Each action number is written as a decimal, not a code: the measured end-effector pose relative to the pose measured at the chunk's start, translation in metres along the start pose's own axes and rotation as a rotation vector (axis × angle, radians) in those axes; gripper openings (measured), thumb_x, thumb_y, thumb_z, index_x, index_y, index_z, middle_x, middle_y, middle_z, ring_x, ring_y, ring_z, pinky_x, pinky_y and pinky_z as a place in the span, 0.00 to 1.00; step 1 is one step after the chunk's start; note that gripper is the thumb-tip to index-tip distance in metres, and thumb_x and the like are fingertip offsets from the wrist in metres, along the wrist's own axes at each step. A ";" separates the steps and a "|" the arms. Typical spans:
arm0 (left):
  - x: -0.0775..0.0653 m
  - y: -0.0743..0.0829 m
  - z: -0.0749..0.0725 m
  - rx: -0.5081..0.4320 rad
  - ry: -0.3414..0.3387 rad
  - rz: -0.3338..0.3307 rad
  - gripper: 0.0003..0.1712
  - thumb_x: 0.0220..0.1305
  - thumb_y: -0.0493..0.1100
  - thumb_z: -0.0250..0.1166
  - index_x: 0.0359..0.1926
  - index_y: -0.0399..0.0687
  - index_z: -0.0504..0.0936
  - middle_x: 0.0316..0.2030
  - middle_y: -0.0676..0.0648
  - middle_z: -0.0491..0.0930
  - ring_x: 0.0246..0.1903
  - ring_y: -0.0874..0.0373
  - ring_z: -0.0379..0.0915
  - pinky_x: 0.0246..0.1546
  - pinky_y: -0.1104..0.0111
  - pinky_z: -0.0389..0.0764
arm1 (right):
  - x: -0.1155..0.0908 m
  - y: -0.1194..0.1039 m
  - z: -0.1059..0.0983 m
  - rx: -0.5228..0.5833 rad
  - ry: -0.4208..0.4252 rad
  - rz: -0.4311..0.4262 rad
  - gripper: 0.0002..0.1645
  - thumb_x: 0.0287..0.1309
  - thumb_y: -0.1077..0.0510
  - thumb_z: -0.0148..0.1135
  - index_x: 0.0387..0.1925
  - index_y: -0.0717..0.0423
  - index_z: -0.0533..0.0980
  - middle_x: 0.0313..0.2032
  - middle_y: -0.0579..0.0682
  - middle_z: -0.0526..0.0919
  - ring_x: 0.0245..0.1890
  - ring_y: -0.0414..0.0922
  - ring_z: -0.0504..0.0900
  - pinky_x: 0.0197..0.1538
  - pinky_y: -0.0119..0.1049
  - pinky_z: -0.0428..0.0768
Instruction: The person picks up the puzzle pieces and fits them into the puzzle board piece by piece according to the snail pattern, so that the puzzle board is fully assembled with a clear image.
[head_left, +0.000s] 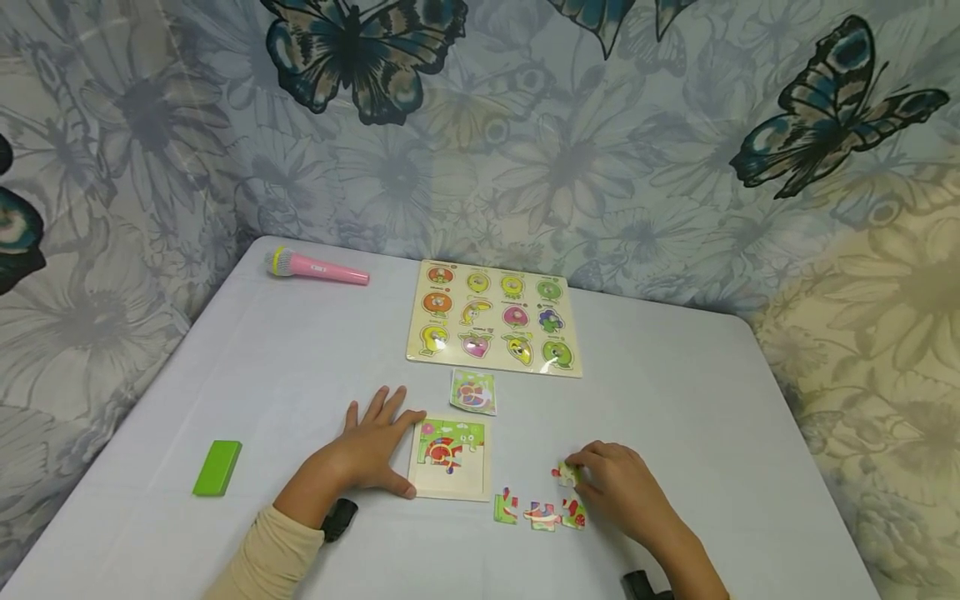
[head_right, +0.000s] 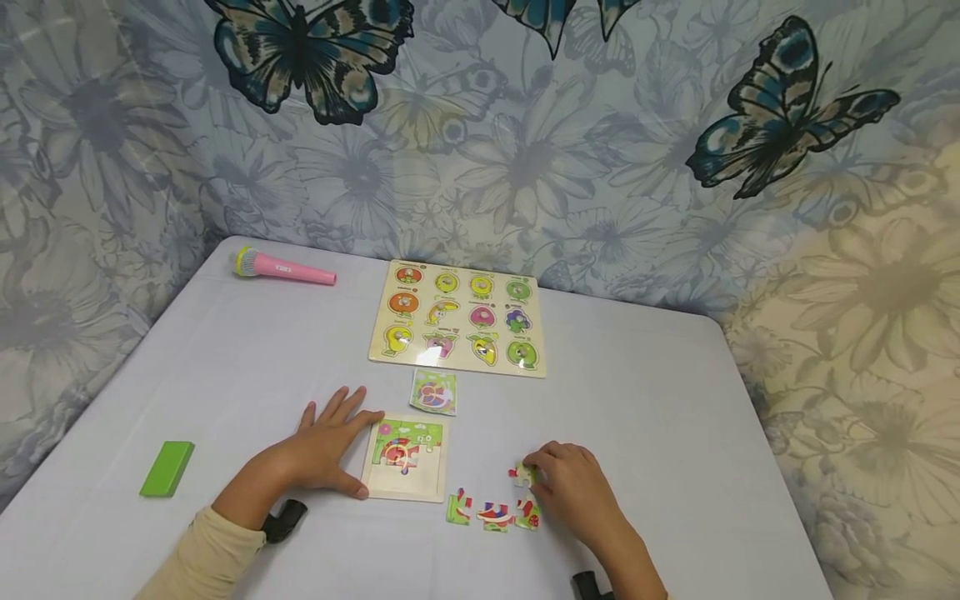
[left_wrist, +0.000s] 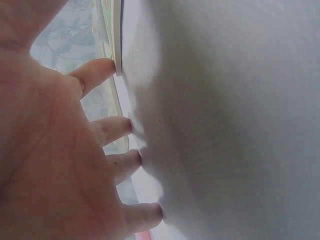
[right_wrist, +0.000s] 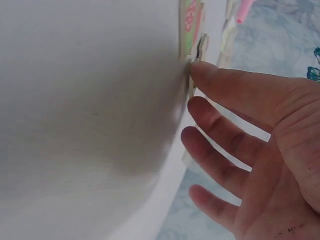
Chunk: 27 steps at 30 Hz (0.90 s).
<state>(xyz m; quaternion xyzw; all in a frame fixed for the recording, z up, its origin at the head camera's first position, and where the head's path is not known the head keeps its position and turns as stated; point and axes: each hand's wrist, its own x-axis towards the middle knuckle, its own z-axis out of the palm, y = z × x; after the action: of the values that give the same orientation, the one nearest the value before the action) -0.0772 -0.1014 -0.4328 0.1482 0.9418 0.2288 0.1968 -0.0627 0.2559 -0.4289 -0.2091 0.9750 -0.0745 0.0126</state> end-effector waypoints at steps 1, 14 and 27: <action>0.000 0.000 0.000 -0.001 0.000 -0.001 0.60 0.34 0.57 0.83 0.70 0.53 0.64 0.76 0.36 0.42 0.75 0.36 0.29 0.65 0.31 0.36 | 0.001 -0.001 0.000 -0.002 0.001 -0.001 0.19 0.40 0.61 0.78 0.39 0.51 0.84 0.39 0.42 0.85 0.45 0.45 0.82 0.57 0.51 0.75; -0.001 0.000 0.000 -0.005 0.000 -0.003 0.60 0.33 0.57 0.83 0.70 0.54 0.65 0.76 0.36 0.42 0.75 0.36 0.29 0.65 0.31 0.36 | 0.031 -0.048 -0.001 0.010 0.017 -0.188 0.17 0.45 0.56 0.77 0.41 0.46 0.84 0.39 0.40 0.84 0.45 0.42 0.80 0.58 0.45 0.73; -0.003 0.004 -0.002 0.014 0.000 -0.014 0.60 0.32 0.58 0.83 0.69 0.53 0.66 0.75 0.36 0.44 0.74 0.36 0.31 0.65 0.31 0.37 | 0.055 -0.087 0.009 -0.001 -0.016 -0.326 0.13 0.51 0.53 0.73 0.41 0.42 0.84 0.39 0.41 0.83 0.45 0.42 0.79 0.59 0.45 0.72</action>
<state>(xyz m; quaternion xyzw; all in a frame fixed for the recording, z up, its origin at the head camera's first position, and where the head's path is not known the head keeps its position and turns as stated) -0.0743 -0.0996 -0.4279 0.1427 0.9444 0.2209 0.1973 -0.0774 0.1540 -0.4246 -0.3651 0.9280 -0.0733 0.0078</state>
